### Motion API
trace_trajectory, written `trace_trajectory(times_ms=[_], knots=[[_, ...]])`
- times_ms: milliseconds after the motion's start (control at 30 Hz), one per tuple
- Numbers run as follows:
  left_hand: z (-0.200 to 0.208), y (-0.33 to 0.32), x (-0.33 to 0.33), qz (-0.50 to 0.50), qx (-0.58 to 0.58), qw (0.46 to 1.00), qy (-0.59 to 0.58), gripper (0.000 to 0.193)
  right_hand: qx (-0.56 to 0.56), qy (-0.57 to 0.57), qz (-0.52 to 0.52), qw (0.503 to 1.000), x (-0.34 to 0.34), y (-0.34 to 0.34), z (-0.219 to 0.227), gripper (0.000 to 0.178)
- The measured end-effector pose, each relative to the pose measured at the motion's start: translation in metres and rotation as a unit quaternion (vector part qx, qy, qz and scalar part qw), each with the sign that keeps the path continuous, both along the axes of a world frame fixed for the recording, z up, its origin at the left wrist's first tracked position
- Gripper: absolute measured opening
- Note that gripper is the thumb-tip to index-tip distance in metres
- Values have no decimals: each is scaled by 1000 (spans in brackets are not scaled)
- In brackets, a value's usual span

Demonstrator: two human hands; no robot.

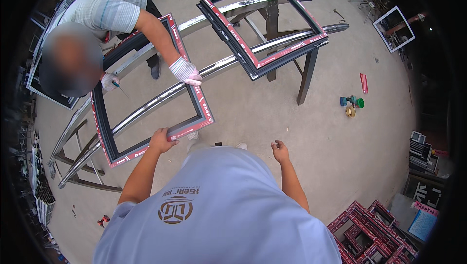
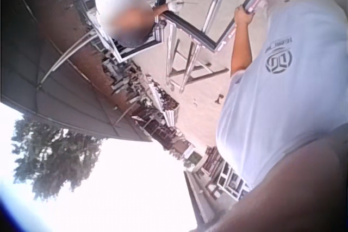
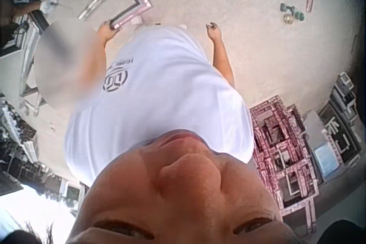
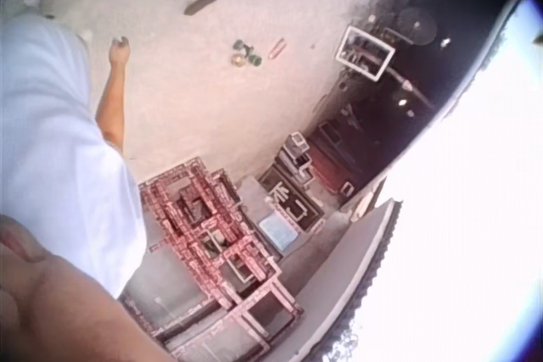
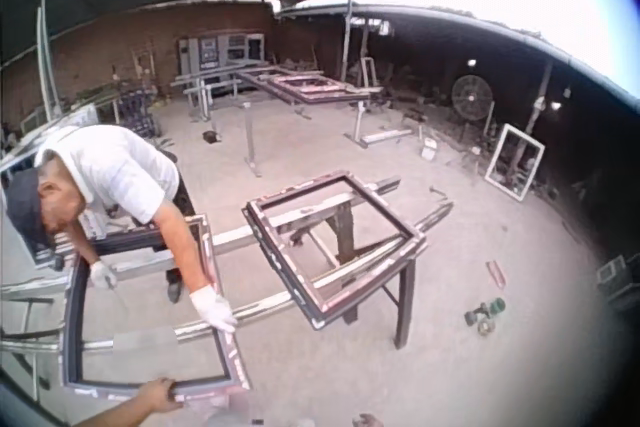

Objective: The person installs a black rubber seal onto a window frame by hand, pressing it into the groove along each side. They adjust the frame's position and work with a coworker to align and secure the seal around the perimeter.

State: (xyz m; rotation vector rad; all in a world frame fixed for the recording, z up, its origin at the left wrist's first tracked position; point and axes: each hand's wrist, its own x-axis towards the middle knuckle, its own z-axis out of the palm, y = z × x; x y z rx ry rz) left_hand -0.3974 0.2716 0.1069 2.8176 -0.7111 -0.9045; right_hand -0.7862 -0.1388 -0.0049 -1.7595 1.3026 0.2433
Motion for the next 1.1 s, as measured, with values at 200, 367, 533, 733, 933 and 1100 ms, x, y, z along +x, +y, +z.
trace_trajectory(times_ms=[200, 367, 533, 733, 933, 1100], knots=[[3, -43, -47, 64, -13, 993, -99, 77, -12, 106, 115, 988, -17, -58, -20, 59], [27, -93, -69, 46, -202, 965, -159, 58, 8, 47, 105, 993, 36, -86, -24, 60], [59, -176, -27, -76, -370, 916, -136, 42, -10, 45, 76, 996, 61, -111, 2, 57], [64, -274, 36, -71, -426, 895, -110, 16, -152, -23, 0, 988, 73, -197, 47, 39], [44, -328, 62, -12, -396, 908, -132, 13, -247, -64, -91, 962, 128, -324, 75, 34], [36, -351, 39, 128, -333, 929, -98, 22, -390, -225, 40, 892, 223, -417, 91, 27]])
